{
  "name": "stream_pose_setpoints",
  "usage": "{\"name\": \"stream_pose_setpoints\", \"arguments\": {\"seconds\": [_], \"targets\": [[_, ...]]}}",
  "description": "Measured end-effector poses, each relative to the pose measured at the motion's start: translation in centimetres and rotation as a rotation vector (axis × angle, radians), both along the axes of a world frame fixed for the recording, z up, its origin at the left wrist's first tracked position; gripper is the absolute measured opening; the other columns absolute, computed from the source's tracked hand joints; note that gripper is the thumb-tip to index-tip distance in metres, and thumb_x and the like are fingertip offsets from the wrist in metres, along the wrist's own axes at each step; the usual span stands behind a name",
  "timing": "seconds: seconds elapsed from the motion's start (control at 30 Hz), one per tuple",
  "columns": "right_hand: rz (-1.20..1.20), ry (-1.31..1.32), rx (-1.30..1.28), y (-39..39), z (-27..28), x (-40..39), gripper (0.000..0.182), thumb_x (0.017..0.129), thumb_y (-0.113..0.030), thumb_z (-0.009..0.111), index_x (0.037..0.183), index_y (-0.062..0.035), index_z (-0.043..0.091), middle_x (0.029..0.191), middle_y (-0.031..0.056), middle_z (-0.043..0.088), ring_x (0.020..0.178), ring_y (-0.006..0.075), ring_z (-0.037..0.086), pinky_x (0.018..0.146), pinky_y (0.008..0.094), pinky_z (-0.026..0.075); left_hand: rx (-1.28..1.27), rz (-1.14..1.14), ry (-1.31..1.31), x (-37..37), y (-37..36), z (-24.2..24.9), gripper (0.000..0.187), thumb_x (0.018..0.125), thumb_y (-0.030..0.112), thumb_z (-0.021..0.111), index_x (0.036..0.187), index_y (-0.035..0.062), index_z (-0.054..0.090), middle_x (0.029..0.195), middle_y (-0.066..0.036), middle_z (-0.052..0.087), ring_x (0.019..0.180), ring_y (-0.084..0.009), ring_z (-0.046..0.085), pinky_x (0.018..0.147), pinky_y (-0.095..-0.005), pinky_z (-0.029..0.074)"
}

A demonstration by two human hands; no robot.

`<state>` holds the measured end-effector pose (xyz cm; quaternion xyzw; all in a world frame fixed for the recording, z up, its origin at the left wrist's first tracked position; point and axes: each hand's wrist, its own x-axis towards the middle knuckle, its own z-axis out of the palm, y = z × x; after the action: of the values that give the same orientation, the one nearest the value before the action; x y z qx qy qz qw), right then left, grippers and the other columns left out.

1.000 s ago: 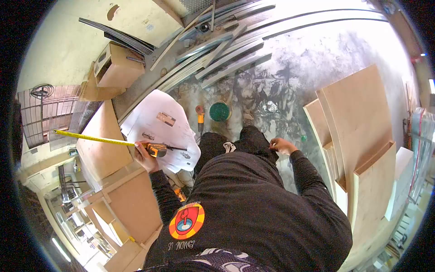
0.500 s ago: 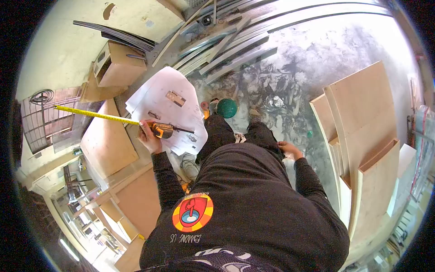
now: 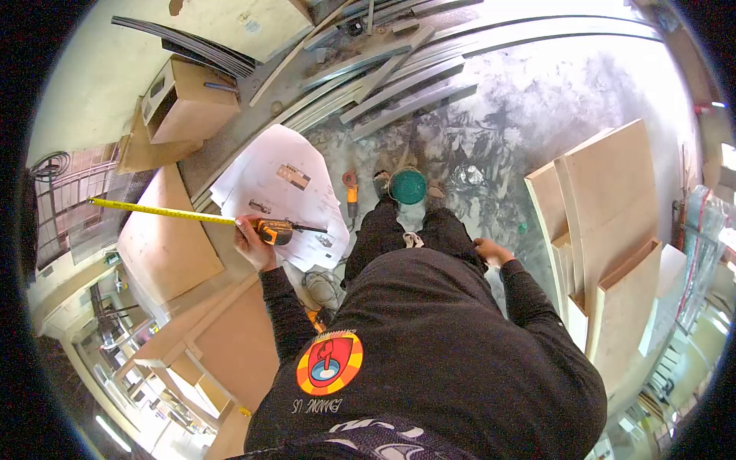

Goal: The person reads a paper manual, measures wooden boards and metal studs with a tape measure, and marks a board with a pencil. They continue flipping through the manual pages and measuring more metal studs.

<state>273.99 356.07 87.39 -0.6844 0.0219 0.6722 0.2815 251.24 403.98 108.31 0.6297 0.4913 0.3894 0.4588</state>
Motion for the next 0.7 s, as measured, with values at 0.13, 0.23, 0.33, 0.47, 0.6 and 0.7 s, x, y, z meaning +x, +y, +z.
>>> {"name": "stream_pose_setpoints", "arguments": {"seconds": [0.13, 0.23, 0.33, 0.47, 0.6, 0.7], "targets": [[0.493, -0.327, 0.028, 4.0, -2.9, 0.4, 0.033, 0.082, -0.019, 0.054, 0.108, -0.0014, 0.063, 0.097, 0.0215, 0.066, 0.092, 0.0367, 0.063, 0.076, 0.0433, 0.047, -0.071, 0.066, -0.090, -0.8, 4.9, -0.8, 0.048, 0.099, 0.039, 0.044, 0.074, -0.0001, 0.058, 0.065, -0.003, 0.056, 0.056, -0.0097, 0.051, 0.052, -0.0216, 0.041], [0.608, -0.320, 0.080, 5.6, -4.1, 1.5, 0.032, 0.079, -0.020, 0.055, 0.106, -0.0050, 0.065, 0.103, 0.0207, 0.064, 0.096, 0.0390, 0.061, 0.076, 0.0446, 0.047, -0.080, 0.086, -0.098, -0.2, 6.6, -0.2, 0.049, 0.098, 0.040, 0.045, 0.074, 0.0000, 0.058, 0.065, -0.003, 0.056, 0.056, -0.0100, 0.051, 0.052, -0.0223, 0.042], [0.540, -0.326, 0.107, 5.0, -3.5, 4.4, 0.031, 0.078, -0.020, 0.056, 0.104, -0.0040, 0.065, 0.100, 0.0207, 0.065, 0.094, 0.0395, 0.061, 0.076, 0.0449, 0.047, -0.077, 0.105, -0.096, 1.4, 6.6, -1.7, 0.050, 0.098, 0.041, 0.045, 0.073, -0.0001, 0.058, 0.064, -0.003, 0.055, 0.056, -0.0100, 0.051, 0.052, -0.0233, 0.042], [0.519, -0.281, -0.006, 4.3, -1.6, 9.8, 0.030, 0.077, -0.017, 0.056, 0.102, -0.0022, 0.065, 0.097, 0.0215, 0.065, 0.091, 0.0388, 0.062, 0.075, 0.0440, 0.047, -0.061, 0.122, 0.004, 6.0, 4.8, -1.0, 0.050, 0.098, 0.042, 0.043, 0.075, -0.0001, 0.057, 0.065, -0.003, 0.054, 0.057, -0.0103, 0.051, 0.053, -0.0234, 0.042], [0.468, -0.223, -0.050, 2.1, -1.9, 15.6, 0.031, 0.079, -0.018, 0.058, 0.102, 0.0018, 0.066, 0.090, 0.0170, 0.069, 0.083, 0.0223, 0.064, 0.072, 0.0385, 0.047, -0.046, 0.154, 0.004, 11.4, 2.2, -0.4, 0.049, 0.098, 0.042, 0.043, 0.077, 0.0003, 0.057, 0.068, -0.003, 0.054, 0.059, -0.0105, 0.051, 0.054, -0.0235, 0.042], [0.522, -0.206, 0.135, -1.0, -1.1, 22.0, 0.027, 0.079, -0.017, 0.058, 0.095, 0.0029, 0.066, 0.079, 0.0121, 0.067, 0.073, 0.0193, 0.061, 0.065, 0.0370, 0.048, 0.027, 0.210, 0.017, 15.5, -0.9, -0.7, 0.049, 0.098, 0.043, 0.044, 0.077, 0.0006, 0.057, 0.067, -0.003, 0.054, 0.059, -0.0108, 0.052, 0.054, -0.0234, 0.043]]}}
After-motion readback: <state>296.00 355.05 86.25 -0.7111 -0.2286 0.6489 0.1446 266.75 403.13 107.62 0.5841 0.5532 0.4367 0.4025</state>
